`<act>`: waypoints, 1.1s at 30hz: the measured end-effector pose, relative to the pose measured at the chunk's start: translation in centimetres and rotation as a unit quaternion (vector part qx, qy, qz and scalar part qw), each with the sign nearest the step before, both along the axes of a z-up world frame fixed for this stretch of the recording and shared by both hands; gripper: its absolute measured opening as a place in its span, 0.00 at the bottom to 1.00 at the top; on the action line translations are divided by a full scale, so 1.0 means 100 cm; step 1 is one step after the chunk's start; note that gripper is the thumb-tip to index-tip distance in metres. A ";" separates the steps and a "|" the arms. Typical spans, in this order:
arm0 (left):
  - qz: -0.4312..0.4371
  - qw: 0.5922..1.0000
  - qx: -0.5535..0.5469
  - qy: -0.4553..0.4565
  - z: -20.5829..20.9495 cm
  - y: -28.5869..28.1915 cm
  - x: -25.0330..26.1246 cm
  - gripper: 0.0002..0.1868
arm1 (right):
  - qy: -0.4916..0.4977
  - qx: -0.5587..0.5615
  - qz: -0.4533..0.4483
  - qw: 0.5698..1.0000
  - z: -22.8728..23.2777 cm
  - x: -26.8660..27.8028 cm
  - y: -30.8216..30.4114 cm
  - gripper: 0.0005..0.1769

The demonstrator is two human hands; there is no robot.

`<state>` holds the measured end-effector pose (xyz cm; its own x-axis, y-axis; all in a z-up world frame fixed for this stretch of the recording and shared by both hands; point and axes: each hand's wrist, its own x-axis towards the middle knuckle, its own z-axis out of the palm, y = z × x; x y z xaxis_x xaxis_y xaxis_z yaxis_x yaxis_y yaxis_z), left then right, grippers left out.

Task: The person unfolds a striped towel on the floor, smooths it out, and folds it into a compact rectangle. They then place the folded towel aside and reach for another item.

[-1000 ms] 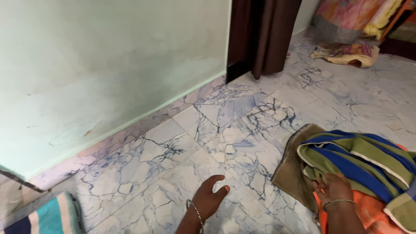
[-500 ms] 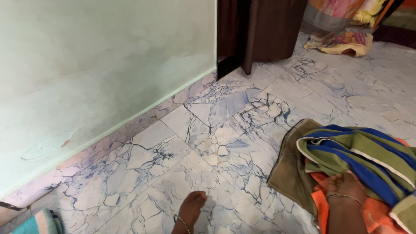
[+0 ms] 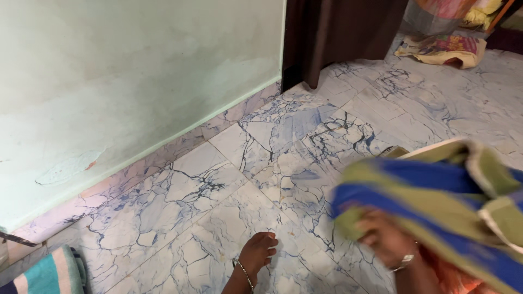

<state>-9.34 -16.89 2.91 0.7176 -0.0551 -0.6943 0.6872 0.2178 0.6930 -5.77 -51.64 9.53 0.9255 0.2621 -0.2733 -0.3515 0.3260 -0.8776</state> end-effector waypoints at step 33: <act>0.150 0.802 0.471 -0.335 0.034 0.074 0.008 0.39 | -0.069 -0.645 0.270 0.711 -0.163 0.011 0.010 0.29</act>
<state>-8.58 -9.51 6.35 0.8298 0.5122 0.2217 0.1059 -0.5346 0.8385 -4.66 -50.64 -6.78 0.8262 0.2025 -0.5257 -0.0018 -0.9322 -0.3620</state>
